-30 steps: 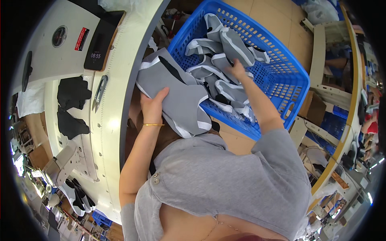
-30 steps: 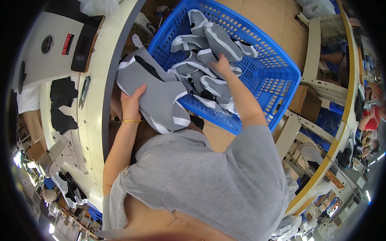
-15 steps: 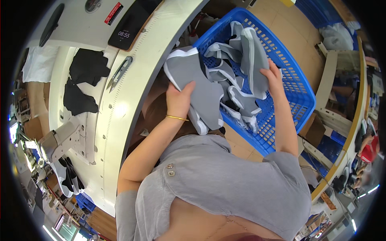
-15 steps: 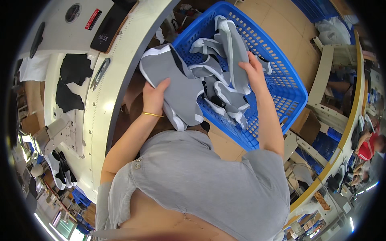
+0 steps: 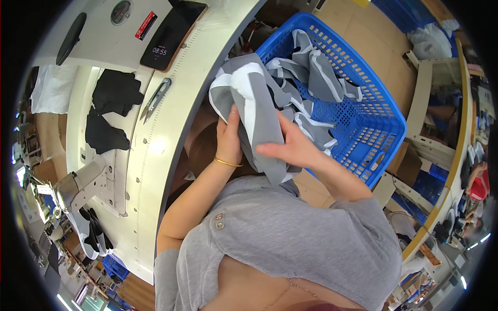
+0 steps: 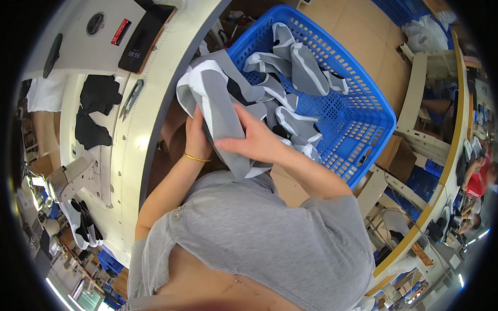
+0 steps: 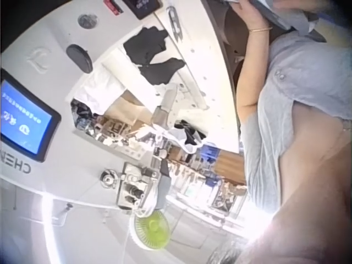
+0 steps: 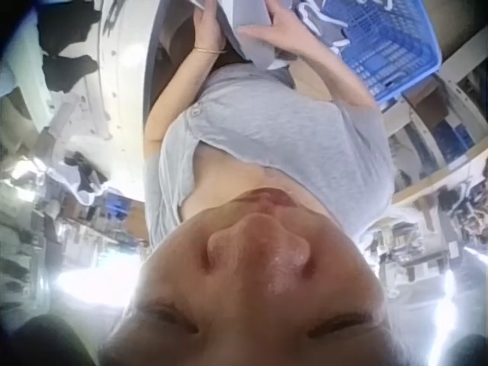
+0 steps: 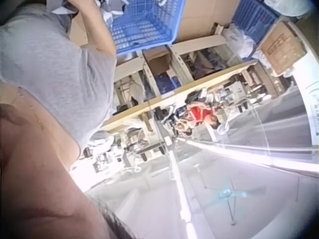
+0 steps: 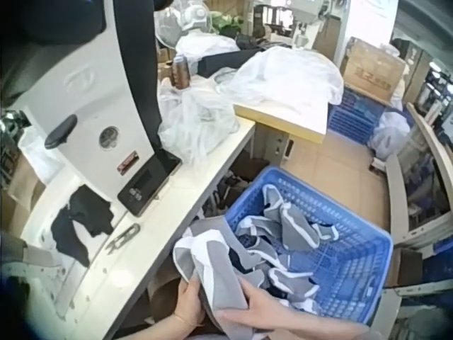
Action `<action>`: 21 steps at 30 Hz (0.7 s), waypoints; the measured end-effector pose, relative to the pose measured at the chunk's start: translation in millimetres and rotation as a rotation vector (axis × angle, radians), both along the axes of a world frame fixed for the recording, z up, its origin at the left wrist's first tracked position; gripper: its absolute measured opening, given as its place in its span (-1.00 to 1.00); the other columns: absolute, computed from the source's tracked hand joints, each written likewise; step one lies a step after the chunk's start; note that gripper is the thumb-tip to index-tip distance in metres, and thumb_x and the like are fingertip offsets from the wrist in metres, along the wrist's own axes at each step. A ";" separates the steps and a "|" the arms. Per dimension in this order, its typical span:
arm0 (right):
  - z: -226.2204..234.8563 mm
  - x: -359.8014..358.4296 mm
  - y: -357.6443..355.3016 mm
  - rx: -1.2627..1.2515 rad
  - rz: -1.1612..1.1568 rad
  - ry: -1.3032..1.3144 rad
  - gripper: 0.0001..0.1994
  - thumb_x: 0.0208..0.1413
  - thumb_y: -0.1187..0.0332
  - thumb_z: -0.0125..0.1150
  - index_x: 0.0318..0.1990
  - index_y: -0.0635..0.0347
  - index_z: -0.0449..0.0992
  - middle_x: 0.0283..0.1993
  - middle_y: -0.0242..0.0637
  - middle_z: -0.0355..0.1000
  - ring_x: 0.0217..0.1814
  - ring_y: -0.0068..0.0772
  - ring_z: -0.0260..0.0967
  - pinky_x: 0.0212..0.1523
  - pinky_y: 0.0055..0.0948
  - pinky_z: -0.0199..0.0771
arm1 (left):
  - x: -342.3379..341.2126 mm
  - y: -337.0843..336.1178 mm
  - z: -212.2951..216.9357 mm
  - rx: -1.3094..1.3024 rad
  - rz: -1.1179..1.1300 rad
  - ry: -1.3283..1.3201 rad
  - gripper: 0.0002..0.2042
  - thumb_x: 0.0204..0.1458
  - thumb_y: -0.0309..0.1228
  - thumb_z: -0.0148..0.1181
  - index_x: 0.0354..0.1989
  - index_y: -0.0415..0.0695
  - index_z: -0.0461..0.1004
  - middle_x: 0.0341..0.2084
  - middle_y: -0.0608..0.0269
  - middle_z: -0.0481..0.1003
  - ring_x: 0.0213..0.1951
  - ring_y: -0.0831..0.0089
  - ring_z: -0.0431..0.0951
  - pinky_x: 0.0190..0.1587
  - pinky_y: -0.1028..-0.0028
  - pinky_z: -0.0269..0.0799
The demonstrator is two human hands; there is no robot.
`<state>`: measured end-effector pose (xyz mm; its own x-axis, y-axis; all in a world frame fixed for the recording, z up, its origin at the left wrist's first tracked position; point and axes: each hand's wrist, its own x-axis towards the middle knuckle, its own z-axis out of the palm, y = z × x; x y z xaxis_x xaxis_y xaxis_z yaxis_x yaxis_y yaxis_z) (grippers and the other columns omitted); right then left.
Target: The recorder uses a sewing machine and hand snips to stitch and trim shoe components in a manufacturing setting.
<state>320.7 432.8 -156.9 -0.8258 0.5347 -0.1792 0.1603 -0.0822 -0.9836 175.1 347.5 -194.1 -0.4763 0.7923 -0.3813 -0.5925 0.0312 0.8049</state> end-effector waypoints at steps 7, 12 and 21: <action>-11.5 -9.8 14.6 -0.107 -0.177 0.025 -0.53 0.00 0.18 0.40 0.01 0.24 0.48 -0.16 -0.27 0.53 -0.13 -0.49 0.46 -0.08 -0.45 0.45 | -6.8 1.1 1.7 -0.074 -0.032 0.149 -0.54 0.00 -0.54 0.26 0.11 -0.32 0.34 -0.02 0.15 0.46 -0.03 0.38 0.48 0.04 0.43 0.39; -53.6 -6.7 80.6 0.124 -0.191 -0.302 -0.60 0.03 0.25 0.38 0.00 0.22 0.51 -0.23 -0.36 0.55 -0.25 -0.62 0.46 -0.25 -0.53 0.46 | -11.4 2.0 -2.3 -0.178 0.046 0.427 -0.58 0.00 -0.56 0.26 0.07 -0.33 0.37 -0.07 0.17 0.49 -0.08 0.41 0.50 0.02 0.46 0.39; -221.7 -25.8 59.4 -0.496 -0.356 0.040 -0.66 0.19 0.19 0.05 -0.05 0.26 0.53 -0.22 -0.18 0.56 -0.15 -0.41 0.50 -0.05 -0.30 0.47 | -29.7 4.2 -40.4 -0.221 0.144 0.448 -0.57 0.06 -0.53 0.21 0.13 -0.31 0.32 0.03 0.14 0.43 0.04 0.42 0.42 0.12 0.47 0.30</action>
<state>294.8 492.3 -378.6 -0.6231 0.6396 -0.4501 0.0025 -0.5738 -0.8190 145.4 351.7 -234.5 -0.7296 0.6301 -0.2657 -0.2021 0.1725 0.9640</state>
